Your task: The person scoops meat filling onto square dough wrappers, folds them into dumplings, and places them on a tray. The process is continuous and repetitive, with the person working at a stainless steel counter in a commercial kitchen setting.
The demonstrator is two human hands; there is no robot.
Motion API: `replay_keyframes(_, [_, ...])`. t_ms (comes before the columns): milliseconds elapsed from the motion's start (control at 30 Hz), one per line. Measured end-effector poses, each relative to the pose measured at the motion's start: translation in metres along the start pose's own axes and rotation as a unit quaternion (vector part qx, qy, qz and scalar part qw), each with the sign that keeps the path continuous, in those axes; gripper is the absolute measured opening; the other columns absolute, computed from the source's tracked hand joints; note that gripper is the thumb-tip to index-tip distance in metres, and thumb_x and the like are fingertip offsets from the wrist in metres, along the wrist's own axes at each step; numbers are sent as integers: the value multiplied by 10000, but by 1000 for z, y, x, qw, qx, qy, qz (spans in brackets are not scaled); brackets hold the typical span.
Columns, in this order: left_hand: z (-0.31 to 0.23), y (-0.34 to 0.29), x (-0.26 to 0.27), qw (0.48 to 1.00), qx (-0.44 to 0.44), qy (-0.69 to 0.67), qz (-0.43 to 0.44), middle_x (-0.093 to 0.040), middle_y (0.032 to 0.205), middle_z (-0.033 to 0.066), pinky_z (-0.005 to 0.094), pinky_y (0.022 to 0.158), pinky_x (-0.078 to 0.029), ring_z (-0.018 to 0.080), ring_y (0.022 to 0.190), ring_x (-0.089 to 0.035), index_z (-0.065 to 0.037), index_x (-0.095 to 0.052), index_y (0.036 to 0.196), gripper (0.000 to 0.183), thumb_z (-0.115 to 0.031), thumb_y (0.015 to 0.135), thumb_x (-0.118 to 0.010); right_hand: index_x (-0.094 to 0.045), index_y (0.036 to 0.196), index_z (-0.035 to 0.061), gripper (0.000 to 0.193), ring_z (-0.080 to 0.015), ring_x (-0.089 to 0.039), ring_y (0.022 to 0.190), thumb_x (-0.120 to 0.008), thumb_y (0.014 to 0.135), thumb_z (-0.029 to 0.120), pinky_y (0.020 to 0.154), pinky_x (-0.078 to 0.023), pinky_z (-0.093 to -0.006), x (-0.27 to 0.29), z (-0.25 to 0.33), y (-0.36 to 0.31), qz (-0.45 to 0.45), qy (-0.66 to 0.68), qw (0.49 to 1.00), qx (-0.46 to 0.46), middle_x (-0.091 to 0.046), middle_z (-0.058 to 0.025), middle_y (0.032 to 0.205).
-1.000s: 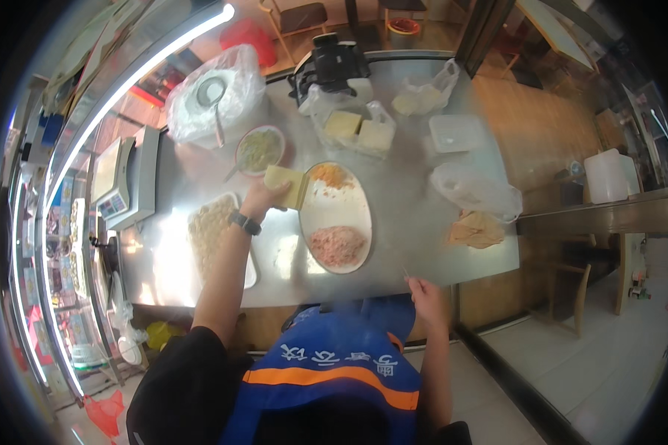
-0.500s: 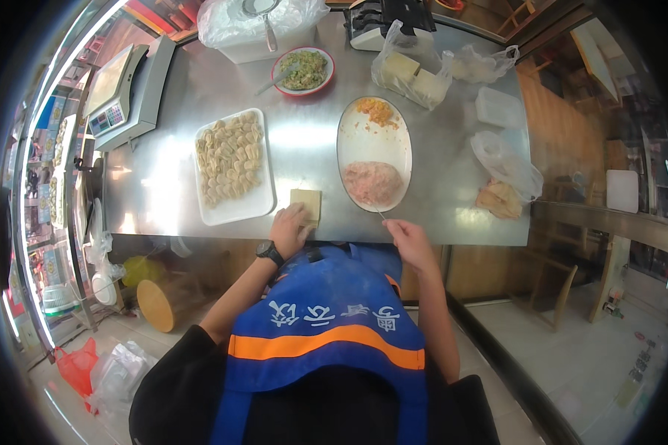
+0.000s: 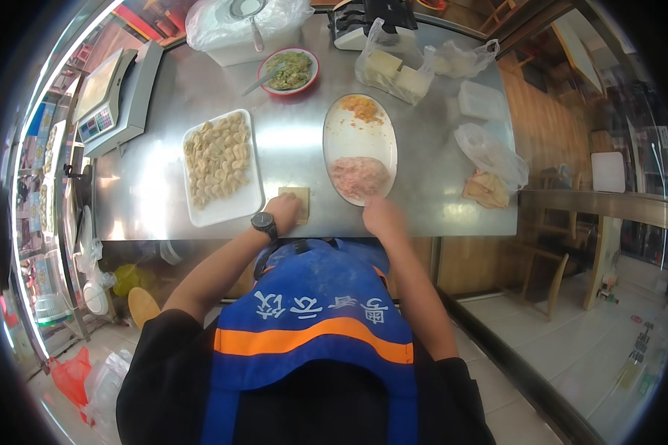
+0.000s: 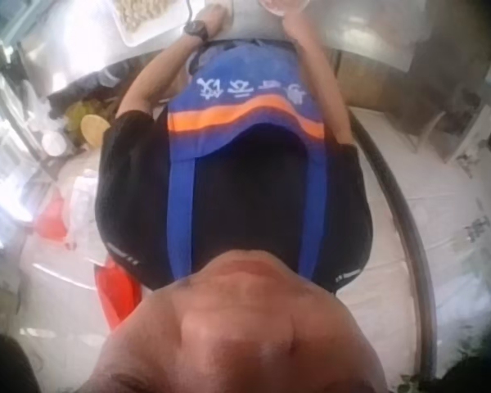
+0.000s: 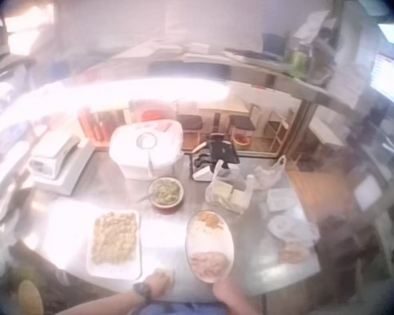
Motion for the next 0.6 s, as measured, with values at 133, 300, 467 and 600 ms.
replay_keyframes(133, [2, 0, 5, 1000, 16, -11, -4, -614, 868, 146, 428, 741, -514, 328, 831, -620, -48, -621, 787, 133, -134, 797, -521, -647, 894, 19, 399, -429, -602, 871, -377, 956, 306, 776, -471, -512, -6, 3, 2, 32, -39, 998, -37, -646, -225, 924])
replay_keyframes(300, [4, 2, 3, 1000, 20, -6, -24, -612, 858, 158, 431, 728, -512, 336, 818, -618, -41, -613, 792, 143, -138, 810, -509, -661, 893, 6, 314, -410, -624, 867, -417, 900, 205, 769, -489, -492, 34, 46, -10, 10, -51, 998, 25, -650, -231, 948])
replay_keyframes(467, [8, 1, -4, 999, 29, -15, -34, -595, 890, 178, 428, 744, -506, 342, 845, -603, -31, -597, 819, 124, -121, 812, -512, -654, 865, -3, 401, -419, -611, 858, -377, 935, 278, 763, -478, -499, 30, 36, -4, -22, -4, 1000, -5, -641, -238, 906])
replay_keyframes(600, [-2, -1, 1, 999, 42, 10, -17, -615, 915, 184, 398, 773, -519, 332, 886, -615, -16, -619, 850, 116, -82, 765, -576, -644, 864, -36, 457, -428, -605, 872, -358, 957, 307, 776, -472, -500, 71, 25, -2, -45, 25, 997, -52, -633, -260, 879])
Point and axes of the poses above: each hand's wrist, its own y-axis towards the middle knuckle, its own x-axis out of the back of the hand, z = x × y, the point moved 8 cm from there along y, towards the middle knuckle
